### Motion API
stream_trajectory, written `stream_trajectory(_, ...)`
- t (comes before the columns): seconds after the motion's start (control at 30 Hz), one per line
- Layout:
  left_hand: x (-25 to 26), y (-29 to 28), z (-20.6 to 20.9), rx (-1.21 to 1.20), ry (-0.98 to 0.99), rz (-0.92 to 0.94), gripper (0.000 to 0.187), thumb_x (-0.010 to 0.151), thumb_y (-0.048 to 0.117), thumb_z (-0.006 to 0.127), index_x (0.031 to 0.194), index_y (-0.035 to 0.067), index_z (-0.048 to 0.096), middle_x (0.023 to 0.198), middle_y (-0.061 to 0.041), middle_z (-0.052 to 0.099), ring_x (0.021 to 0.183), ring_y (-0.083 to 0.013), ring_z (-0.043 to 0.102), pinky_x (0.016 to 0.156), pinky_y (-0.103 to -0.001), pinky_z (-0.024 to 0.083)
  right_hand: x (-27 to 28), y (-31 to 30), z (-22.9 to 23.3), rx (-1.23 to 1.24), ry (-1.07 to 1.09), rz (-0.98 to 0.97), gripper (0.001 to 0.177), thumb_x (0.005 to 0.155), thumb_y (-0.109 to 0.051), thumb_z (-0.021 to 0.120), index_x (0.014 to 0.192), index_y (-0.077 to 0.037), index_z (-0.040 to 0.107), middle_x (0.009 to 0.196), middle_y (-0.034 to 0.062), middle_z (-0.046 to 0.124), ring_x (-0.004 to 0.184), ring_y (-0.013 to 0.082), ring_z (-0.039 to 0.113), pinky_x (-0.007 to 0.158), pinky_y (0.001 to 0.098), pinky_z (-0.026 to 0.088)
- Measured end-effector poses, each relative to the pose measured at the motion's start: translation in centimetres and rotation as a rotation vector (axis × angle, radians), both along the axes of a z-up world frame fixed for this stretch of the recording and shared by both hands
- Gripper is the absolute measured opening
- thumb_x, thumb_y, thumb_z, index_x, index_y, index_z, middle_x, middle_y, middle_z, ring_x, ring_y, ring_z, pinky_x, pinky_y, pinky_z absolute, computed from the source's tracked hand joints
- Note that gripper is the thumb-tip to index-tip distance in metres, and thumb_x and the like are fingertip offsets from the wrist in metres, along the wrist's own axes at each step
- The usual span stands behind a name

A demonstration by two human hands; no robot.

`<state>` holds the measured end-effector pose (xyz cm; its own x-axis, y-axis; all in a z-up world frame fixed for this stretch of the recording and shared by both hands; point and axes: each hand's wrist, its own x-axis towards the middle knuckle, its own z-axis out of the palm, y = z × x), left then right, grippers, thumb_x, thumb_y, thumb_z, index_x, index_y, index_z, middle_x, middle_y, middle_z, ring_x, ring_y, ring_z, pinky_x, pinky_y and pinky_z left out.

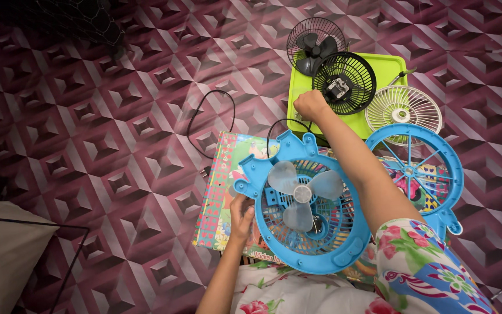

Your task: The person disassembles a blue electric fan by removing the front grille and fan blades, then reassembles it by placing the blades back and securing the grille with a screwdriver. The person uses a screwdriver to tighten the central screw and adjusts the fan components by hand.

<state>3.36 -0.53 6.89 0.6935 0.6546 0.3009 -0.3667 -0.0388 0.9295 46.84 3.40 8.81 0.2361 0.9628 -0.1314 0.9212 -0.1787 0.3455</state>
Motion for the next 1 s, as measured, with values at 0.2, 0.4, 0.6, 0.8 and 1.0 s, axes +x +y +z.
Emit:
stream_trajectory(0.2, 0.1, -0.1, 0.2, 0.014, 0.018, 0.015, 0.076, 0.096, 0.059, 0.064, 0.127, -0.011, 0.059, 0.112, -0.016, 0.066, 0.1, -0.0267, 0.071, 0.09, -0.04, 0.057, 0.4, -0.6, 1.2, 0.033, 0.14, -0.133, 0.01, 0.074, -0.028, 0.078, 0.08, -0.019, 0.079, 0.087, 0.0078, 0.076, 0.083, 0.0297, 0.074, 0.07, 0.0428, 0.059)
stream_trajectory(0.4, 0.1, -0.2, 0.8, -0.006, -0.002, -0.002, 0.075, 0.096, 0.058, 0.064, 0.125, -0.011, 0.059, 0.113, -0.017, 0.064, 0.103, -0.0256, 0.069, 0.091, -0.04, 0.057, 1.1, -3.0, 1.5, 0.226, 0.292, -0.181, 0.007, 0.07, -0.022, 0.075, 0.074, -0.026, 0.079, 0.08, 0.0061, 0.075, 0.078, 0.0313, 0.073, 0.067, 0.044, 0.058)
stream_trajectory(0.6, 0.0, -0.4, 1.7, 0.027, 0.016, 0.023, 0.076, 0.095, 0.059, 0.061, 0.124, -0.012, 0.061, 0.107, -0.016, 0.069, 0.095, -0.0211, 0.067, 0.084, -0.035, 0.054, 0.1, -3.4, 1.7, 0.283, 0.269, -0.204, 0.005, 0.072, -0.025, 0.075, 0.076, -0.023, 0.078, 0.08, 0.0081, 0.074, 0.079, 0.0321, 0.073, 0.067, 0.0455, 0.058)
stream_trajectory(0.8, 0.0, -0.4, 1.6, 0.044, -0.002, 0.023, 0.076, 0.095, 0.06, 0.061, 0.121, -0.012, 0.061, 0.112, -0.017, 0.07, 0.101, -0.0222, 0.067, 0.089, -0.036, 0.053, -0.8, -3.2, 3.0, 0.232, 0.259, -0.177, 0.021, 0.074, -0.032, 0.07, 0.086, -0.015, 0.073, 0.083, 0.0123, 0.074, 0.081, 0.0352, 0.073, 0.067, 0.0493, 0.057)
stream_trajectory(1.0, 0.0, -0.1, -0.2, 0.015, 0.013, 0.029, 0.077, 0.094, 0.061, 0.06, 0.121, -0.011, 0.062, 0.109, -0.016, 0.069, 0.097, -0.021, 0.066, 0.087, -0.035, 0.053, -1.6, -3.6, 3.7, 0.289, 0.245, -0.148, 0.025, 0.082, -0.036, 0.065, 0.085, -0.013, 0.072, 0.081, 0.0161, 0.073, 0.078, 0.0375, 0.072, 0.067, 0.051, 0.056)
